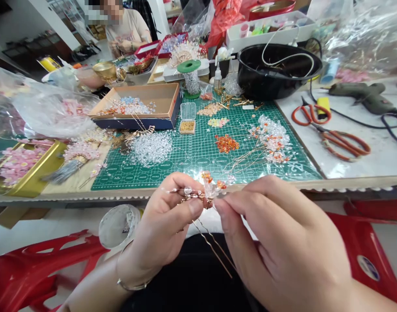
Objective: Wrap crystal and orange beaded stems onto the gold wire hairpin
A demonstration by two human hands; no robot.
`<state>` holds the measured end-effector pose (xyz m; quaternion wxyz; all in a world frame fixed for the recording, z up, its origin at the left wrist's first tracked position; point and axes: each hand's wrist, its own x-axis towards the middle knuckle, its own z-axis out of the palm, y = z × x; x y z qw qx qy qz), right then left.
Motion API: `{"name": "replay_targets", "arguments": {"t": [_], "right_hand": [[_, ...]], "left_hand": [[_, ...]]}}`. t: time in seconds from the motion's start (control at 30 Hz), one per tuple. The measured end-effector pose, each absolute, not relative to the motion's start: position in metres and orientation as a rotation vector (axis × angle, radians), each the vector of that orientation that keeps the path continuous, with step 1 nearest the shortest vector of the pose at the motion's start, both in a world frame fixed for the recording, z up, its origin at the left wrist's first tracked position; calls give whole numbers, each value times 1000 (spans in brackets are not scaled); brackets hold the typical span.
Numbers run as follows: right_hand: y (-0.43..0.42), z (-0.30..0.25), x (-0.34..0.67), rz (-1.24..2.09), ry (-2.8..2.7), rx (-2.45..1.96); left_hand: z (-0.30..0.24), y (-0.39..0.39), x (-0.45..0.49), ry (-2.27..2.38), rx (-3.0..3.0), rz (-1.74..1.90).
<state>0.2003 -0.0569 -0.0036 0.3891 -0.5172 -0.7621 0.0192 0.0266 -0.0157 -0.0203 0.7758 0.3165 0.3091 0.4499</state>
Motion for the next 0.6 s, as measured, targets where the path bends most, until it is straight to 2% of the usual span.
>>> {"name": "replay_targets", "arguments": {"t": [0.3,0.6], "right_hand": [[-53,-7,204,-105,-1974,-1276],[-70,-12,205,196,-1755,-1491]], "left_hand": [[-17,-15,30,635,675,967],[-17,-16,27,635,692,949]]}}
